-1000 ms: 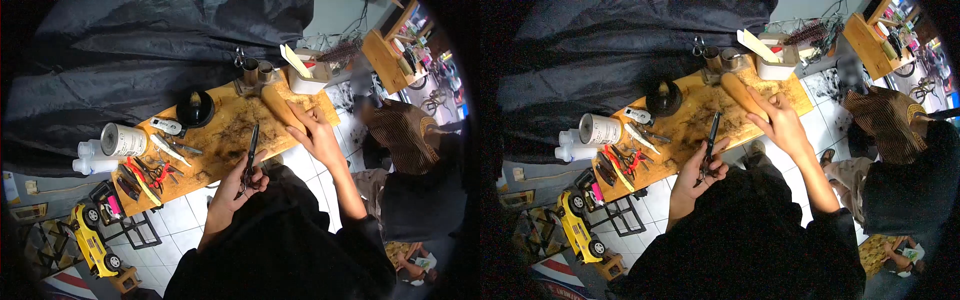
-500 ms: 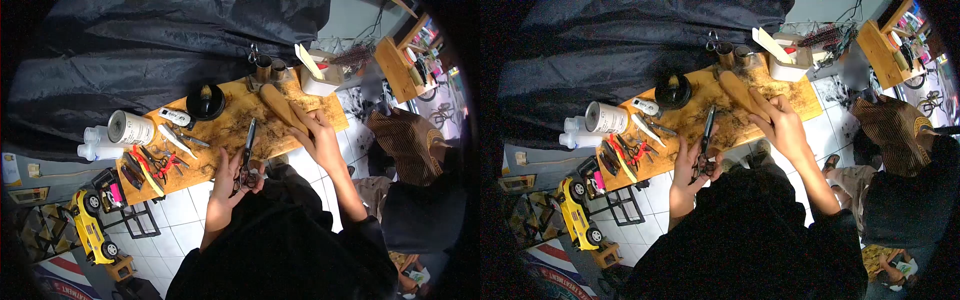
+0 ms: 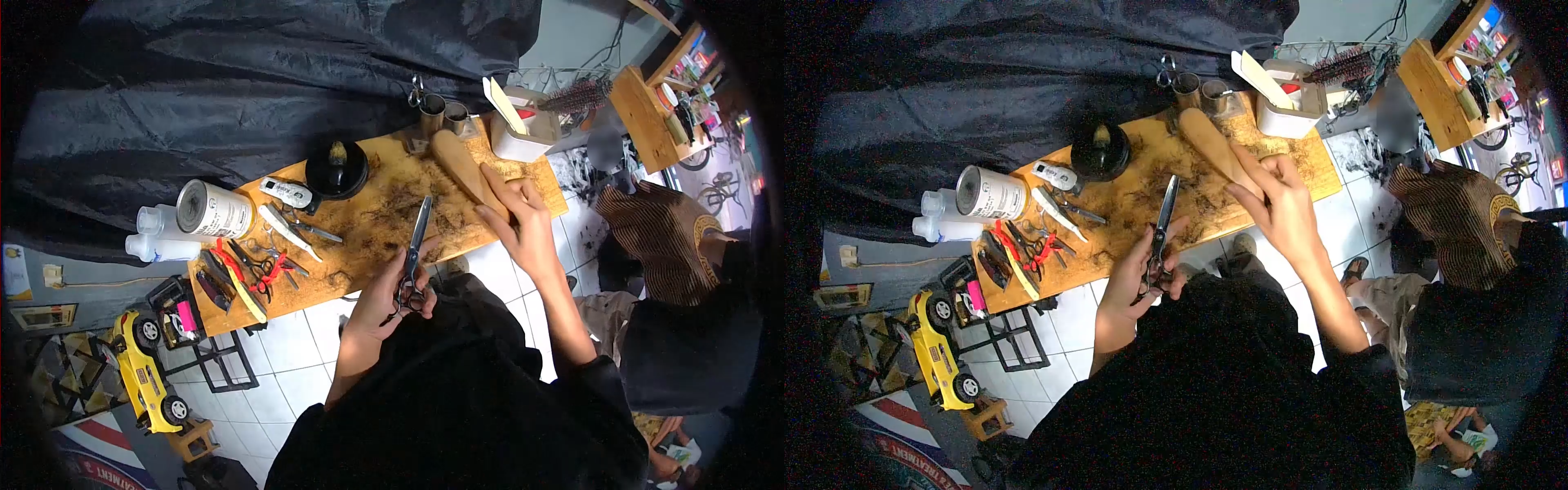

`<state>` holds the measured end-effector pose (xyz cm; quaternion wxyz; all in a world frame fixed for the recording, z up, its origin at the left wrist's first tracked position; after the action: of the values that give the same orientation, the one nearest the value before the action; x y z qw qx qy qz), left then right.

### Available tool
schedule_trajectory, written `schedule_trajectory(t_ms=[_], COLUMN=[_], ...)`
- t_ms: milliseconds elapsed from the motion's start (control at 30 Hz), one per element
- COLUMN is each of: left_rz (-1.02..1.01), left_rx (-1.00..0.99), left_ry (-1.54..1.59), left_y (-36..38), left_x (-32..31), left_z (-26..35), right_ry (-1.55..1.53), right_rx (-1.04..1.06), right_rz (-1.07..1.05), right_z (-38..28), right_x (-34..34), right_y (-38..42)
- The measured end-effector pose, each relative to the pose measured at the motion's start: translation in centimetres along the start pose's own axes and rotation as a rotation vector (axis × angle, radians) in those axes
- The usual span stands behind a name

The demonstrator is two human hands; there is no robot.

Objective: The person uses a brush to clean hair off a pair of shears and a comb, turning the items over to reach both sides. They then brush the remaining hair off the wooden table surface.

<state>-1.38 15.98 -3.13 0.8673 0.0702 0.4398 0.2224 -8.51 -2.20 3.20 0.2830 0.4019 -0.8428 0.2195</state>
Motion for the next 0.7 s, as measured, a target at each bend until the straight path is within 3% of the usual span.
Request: schedule_trajectory(t_ms=[67,100,133,200,267,333,400,467,500,567,667,700], left_rz=[0.088,0.173,0.249,0.169,0.093,-0.062,0.282,0.087,0.205,0.177,0.139,0.036], left_rx=[-0.033,-0.011,-0.111,0.092,0.067,-0.027,-0.214,-0.119,-0.067,-0.087,-0.109,-0.162], left_ry=[-0.004,0.002,-0.088,0.178,0.117,0.203,-0.201,0.062,-0.004,0.079,0.185,0.226], left_y=[-0.1,-0.2,-0.1,-0.9,-0.7,-0.8,0.3,-0.3,0.0,0.0,-0.1,-0.5], left_x=[0.7,2.1,2.5,2.2,2.0,1.9,-2.0,1.2,1.6,0.5,0.0,1.2], left_z=[-0.2,-1.1,-1.3,-1.3,-1.1,-1.0,2.2,1.2,0.5,0.5,0.6,-0.1], right_ry=[-0.048,-0.095,-0.14,-0.233,-0.229,-0.117,-0.138,-0.087,-0.076,-0.019,-0.114,-0.109], right_rx=[0.001,0.253,0.507,0.51,0.492,0.39,0.389,0.454,0.305,0.065,0.158,0.306], right_rz=[0.03,-0.102,-0.228,-0.558,-0.599,-0.468,-0.378,-0.198,-0.102,0.059,-0.025,-0.112], right_z=[-0.2,-1.9,-3.5,-6.0,-5.1,-2.7,-3.1,-2.2,-1.6,-0.1,-1.5,-2.7], right_x=[0.1,-0.8,-1.4,-2.7,-4.0,-3.8,-2.2,-1.3,-0.8,0.3,0.0,-0.8], right_y=[1.1,2.5,4.1,6.2,6.9,5.4,3.7,2.9,2.1,0.9,1.9,3.1])
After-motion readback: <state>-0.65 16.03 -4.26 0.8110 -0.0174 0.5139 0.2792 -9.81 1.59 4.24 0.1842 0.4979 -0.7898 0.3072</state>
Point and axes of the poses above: each hand's wrist, its own y-axis away from the middle knuckle, its own x-axis out of the back of the hand, z = x × y, the point moved 6 cm from there along -y, towards the middle knuckle, and after that the axes turned 6 degrees about -x, right-handed, at the moved point
